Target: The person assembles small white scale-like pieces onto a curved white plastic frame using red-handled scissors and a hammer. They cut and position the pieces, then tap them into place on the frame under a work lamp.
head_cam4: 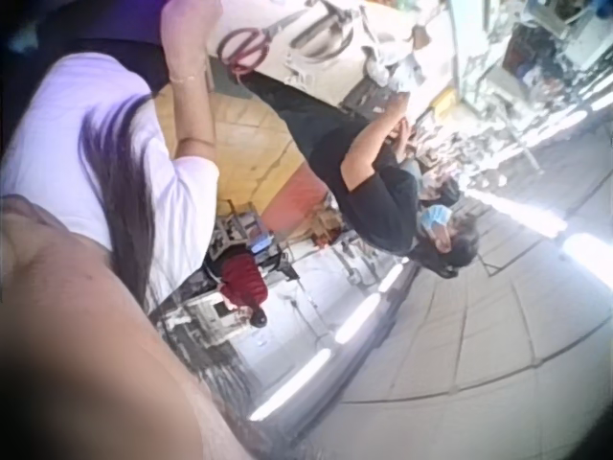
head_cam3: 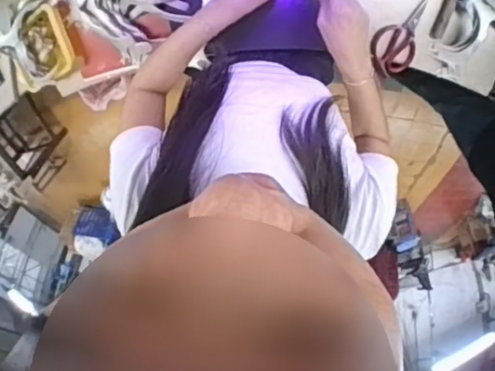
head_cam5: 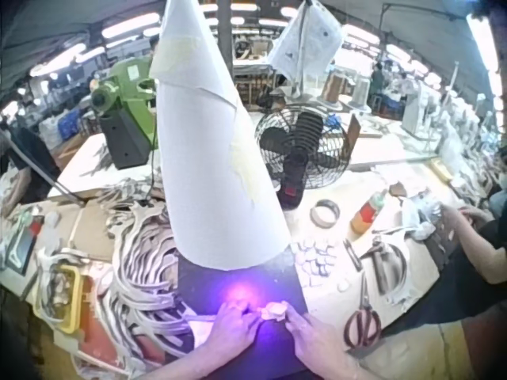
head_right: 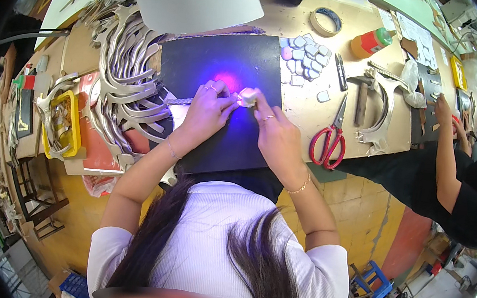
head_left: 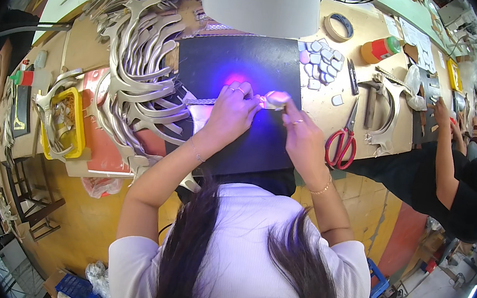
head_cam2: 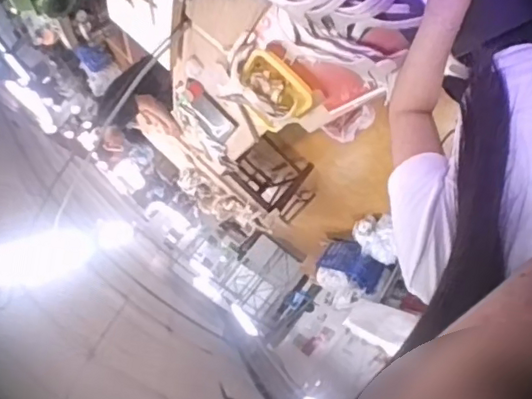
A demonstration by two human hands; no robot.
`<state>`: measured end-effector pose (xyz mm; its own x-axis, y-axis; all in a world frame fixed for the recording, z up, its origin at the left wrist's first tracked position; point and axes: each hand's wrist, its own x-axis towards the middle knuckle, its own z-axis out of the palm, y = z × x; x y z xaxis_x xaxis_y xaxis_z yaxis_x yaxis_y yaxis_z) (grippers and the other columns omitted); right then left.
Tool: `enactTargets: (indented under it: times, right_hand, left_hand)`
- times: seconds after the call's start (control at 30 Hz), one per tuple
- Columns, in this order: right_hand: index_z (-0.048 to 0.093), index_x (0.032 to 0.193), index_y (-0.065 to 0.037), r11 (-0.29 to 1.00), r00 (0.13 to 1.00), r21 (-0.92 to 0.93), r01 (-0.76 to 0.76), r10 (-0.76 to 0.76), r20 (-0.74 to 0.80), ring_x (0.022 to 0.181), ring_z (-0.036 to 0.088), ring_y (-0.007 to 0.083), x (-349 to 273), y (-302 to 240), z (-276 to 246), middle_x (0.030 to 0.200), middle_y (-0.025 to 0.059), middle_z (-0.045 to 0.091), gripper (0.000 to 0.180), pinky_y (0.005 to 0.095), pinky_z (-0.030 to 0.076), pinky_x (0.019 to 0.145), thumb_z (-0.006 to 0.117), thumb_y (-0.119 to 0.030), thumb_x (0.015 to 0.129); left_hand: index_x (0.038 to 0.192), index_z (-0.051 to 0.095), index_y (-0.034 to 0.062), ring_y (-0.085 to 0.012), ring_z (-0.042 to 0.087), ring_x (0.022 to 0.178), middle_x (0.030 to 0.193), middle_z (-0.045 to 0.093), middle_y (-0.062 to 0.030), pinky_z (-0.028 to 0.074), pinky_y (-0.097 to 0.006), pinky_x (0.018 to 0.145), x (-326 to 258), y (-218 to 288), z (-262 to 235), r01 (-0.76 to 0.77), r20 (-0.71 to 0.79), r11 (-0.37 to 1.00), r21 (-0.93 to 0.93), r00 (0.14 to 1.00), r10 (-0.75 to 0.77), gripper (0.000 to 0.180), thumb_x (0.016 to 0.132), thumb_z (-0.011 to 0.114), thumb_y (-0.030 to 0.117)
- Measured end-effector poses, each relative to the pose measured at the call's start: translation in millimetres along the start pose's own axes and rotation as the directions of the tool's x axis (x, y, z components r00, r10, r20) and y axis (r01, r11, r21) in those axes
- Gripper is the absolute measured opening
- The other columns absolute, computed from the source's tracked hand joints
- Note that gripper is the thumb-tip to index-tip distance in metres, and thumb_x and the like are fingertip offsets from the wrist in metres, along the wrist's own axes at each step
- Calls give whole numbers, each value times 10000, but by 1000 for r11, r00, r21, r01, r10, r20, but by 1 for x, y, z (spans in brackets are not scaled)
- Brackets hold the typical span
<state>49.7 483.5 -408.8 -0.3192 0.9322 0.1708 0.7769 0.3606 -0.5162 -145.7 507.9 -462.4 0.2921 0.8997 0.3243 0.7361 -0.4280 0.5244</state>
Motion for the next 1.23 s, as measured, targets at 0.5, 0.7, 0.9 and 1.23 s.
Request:
enactTargets:
  times: [0.5, 0.7, 0.9, 1.23]
  right_hand:
    - [497, 1423, -143, 993, 988, -82, -81, 91, 121, 612, 600, 312, -7, 0, 14, 771, 122, 563, 480, 407, 491, 544, 580, -118, 951]
    - [532, 1381, -102, 983, 986, 176, 60, -30, -164, 628, 586, 346, -17, 2, 6, 801, 154, 587, 432, 424, 468, 558, 569, -65, 952]
    - [472, 1446, -162, 998, 998, 39, 49, -47, -52, 595, 589, 320, -9, 4, 2, 758, 127, 563, 516, 416, 490, 541, 584, -101, 947]
    - [535, 1374, -86, 991, 998, 129, -43, 48, -39, 724, 673, 280, 23, -7, -17, 874, 183, 646, 416, 424, 505, 622, 591, -123, 963]
  left_hand:
    - [955, 725, 58, -269, 550, 900, 914, 555, -81, 434, -400, 792, -1, -2, -1, -20, 0, 1000, -14, 1000, 20, 171, 803, 730, 135]
    - [971, 716, 46, -277, 548, 902, 925, 552, -90, 433, -405, 791, -3, -3, -1, -14, 36, 1000, -19, 999, 14, 174, 819, 710, 129]
    - [958, 717, 39, -279, 549, 892, 915, 553, -95, 435, -408, 792, 0, -2, -4, -7, 41, 999, -33, 999, 8, 168, 816, 712, 129]
    - [929, 728, 40, -261, 572, 928, 933, 583, -85, 444, -391, 823, -4, -3, -1, 14, 23, 998, -66, 1000, -12, 150, 805, 724, 124]
